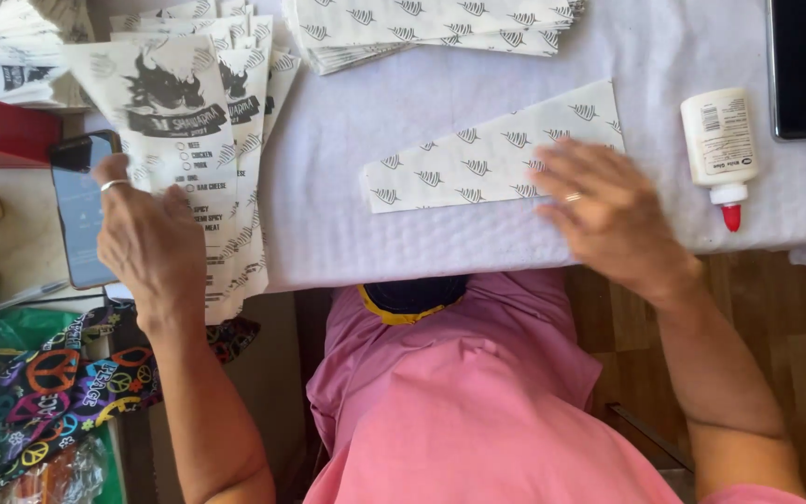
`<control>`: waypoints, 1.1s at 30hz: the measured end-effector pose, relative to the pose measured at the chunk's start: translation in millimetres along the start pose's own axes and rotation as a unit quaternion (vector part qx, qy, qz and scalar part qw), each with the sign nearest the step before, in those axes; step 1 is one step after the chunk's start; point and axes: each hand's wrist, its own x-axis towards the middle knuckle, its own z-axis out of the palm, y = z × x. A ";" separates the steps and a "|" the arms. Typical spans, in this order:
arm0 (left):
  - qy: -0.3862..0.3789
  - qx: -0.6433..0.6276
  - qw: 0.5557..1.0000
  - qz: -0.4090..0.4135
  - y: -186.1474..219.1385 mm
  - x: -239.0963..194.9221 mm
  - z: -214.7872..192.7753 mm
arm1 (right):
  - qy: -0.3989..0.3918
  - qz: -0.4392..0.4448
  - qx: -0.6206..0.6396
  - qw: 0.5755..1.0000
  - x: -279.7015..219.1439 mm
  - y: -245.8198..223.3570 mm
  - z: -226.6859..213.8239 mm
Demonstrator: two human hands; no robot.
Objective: Folding and gluing printed paper strips at a workstation.
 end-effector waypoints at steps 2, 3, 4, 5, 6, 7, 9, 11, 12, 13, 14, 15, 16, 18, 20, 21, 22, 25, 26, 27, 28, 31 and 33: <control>0.011 0.035 0.998 0.045 -3.0 -5.0 6.0 | 0.044 0.070 0.033 0.996 -35.6 31.5 -7.9; 0.025 0.071 0.993 0.090 -5.5 -6.6 7.9 | 0.091 0.139 0.065 0.984 -51.6 47.5 -10.7; 0.025 0.072 0.993 0.088 0.2 -9.3 6.7 | 0.091 0.137 0.066 0.984 -69.3 64.7 -14.5; 0.069 0.116 0.983 0.124 6.2 -11.3 5.7 | 0.056 0.207 -0.026 0.976 -87.5 81.4 -18.6; 0.113 0.160 0.968 0.159 12.6 -13.5 4.8 | 0.022 0.274 -0.116 0.955 -105.9 98.5 -22.8; 0.114 0.159 0.968 0.159 34.7 -19.4 8.0 | 0.022 0.274 -0.117 0.954 -107.6 105.1 -23.5; 0.101 -0.038 0.954 0.278 78.5 -31.8 13.3 | -0.036 0.435 0.058 0.898 -110.8 118.1 -24.5; 0.051 -0.139 0.925 0.351 123.5 -44.4 33.2 | -0.011 0.500 0.148 0.853 -101.3 112.1 -26.3; 0.000 -0.239 0.877 0.416 146.1 -51.2 43.0 | 0.013 0.557 0.240 0.795 -97.0 109.0 -27.5; 0.002 -0.240 0.876 0.418 153.9 -56.4 50.9 | 0.016 0.557 0.238 0.796 -107.3 116.2 -23.2; -0.013 -0.218 0.864 0.454 162.1 -61.5 58.7 | 0.082 0.572 0.307 0.756 -117.5 123.9 -19.1; -0.028 -0.194 0.851 0.488 169.0 -67.2 66.2 | 0.146 0.580 0.375 0.709 -127.5 130.8 -13.8; -0.027 -0.194 0.850 0.489 171.1 -65.8 64.8 | 0.147 0.579 0.375 0.709 -132.8 129.0 -17.6; -0.008 -0.202 0.844 0.497 172.6 -65.1 61.4 | 0.267 0.478 0.531 0.646 -145.2 122.3 -22.6; -0.005 -0.196 0.842 0.502 173.6 -60.0 57.4 | 0.282 0.463 0.547 0.638 -147.0 109.1 -20.4; -0.002 -0.193 0.840 0.507 173.2 -58.8 55.6 | 0.297 0.449 0.560 0.630 -148.6 101.4 -19.5; -0.004 -0.192 0.841 0.506 170.6 -58.5 56.3 | 0.296 0.450 0.561 0.629 -150.5 94.5 -10.2; -0.035 -0.177 0.849 0.497 168.0 -50.4 59.3 | 0.370 0.375 0.468 0.709 -133.7 69.3 4.8; -0.070 -0.183 0.850 0.489 166.8 -47.6 61.6 | 0.382 0.362 0.462 0.714 -116.4 53.8 3.4; -0.106 -0.188 0.850 0.480 165.9 -45.0 63.9 | 0.393 0.349 0.457 0.718 -98.9 38.8 1.7; -0.106 -0.188 0.851 0.479 166.4 -42.6 65.0 | 0.392 0.349 0.457 0.718 -90.6 33.1 5.8; -0.087 -0.254 0.839 0.473 167.6 -36.7 61.0 | 0.336 0.341 0.429 0.766 -65.0 12.6 17.1; -0.115 -0.240 0.855 0.445 169.9 -33.8 47.4 | 0.283 0.401 0.414 0.767 -45.0 -1.7 22.3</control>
